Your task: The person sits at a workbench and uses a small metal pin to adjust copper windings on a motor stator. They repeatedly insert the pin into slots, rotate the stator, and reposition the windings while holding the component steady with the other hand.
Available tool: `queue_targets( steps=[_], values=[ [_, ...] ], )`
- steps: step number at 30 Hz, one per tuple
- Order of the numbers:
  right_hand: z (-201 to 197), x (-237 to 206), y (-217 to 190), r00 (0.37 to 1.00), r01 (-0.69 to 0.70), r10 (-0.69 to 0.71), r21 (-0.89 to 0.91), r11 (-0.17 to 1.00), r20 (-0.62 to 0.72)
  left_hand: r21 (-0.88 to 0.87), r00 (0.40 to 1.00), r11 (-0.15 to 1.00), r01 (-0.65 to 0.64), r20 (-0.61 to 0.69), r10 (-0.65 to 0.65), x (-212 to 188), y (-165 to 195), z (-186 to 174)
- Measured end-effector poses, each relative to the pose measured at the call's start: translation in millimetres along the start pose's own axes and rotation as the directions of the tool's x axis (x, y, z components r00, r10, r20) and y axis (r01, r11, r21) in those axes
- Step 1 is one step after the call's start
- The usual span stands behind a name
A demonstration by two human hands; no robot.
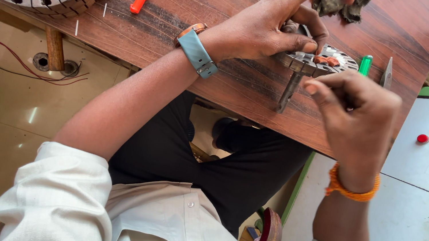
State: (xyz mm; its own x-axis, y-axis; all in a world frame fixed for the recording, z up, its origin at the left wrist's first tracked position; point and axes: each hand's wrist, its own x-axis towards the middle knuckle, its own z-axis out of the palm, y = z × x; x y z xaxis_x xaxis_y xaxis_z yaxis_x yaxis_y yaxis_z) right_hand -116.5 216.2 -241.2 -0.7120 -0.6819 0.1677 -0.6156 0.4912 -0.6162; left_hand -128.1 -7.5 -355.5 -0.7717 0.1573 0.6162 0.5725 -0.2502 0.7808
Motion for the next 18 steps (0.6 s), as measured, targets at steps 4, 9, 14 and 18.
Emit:
queue_targets(
  steps=[4, 9, 14, 18],
  values=[
    [26, -20, 6, 0.983, 0.105, -0.135, -0.229, 0.968, -0.121, 0.002, 0.999, 1.000, -0.004, 0.039, 0.004, 7, 7, -3],
    [46, -33, 30, 0.962, 0.111, -0.170, -0.265, 0.958, -0.212, 0.247, 0.991, 0.961, 0.123, -0.086, -0.105, 0, 40, 16],
    [30, -44, 42, 0.964, 0.109, -0.156, -0.212, 0.971, -0.217, 0.835, 0.956, 0.520, 0.181, -0.274, 0.106, -14, 47, 60],
    [3, -47, 42, 0.971, 0.080, -0.131, -0.246, 0.966, -0.200, 0.889, 0.957, 0.446, 0.101, -0.210, 0.201, -20, 31, 65]
  ],
)
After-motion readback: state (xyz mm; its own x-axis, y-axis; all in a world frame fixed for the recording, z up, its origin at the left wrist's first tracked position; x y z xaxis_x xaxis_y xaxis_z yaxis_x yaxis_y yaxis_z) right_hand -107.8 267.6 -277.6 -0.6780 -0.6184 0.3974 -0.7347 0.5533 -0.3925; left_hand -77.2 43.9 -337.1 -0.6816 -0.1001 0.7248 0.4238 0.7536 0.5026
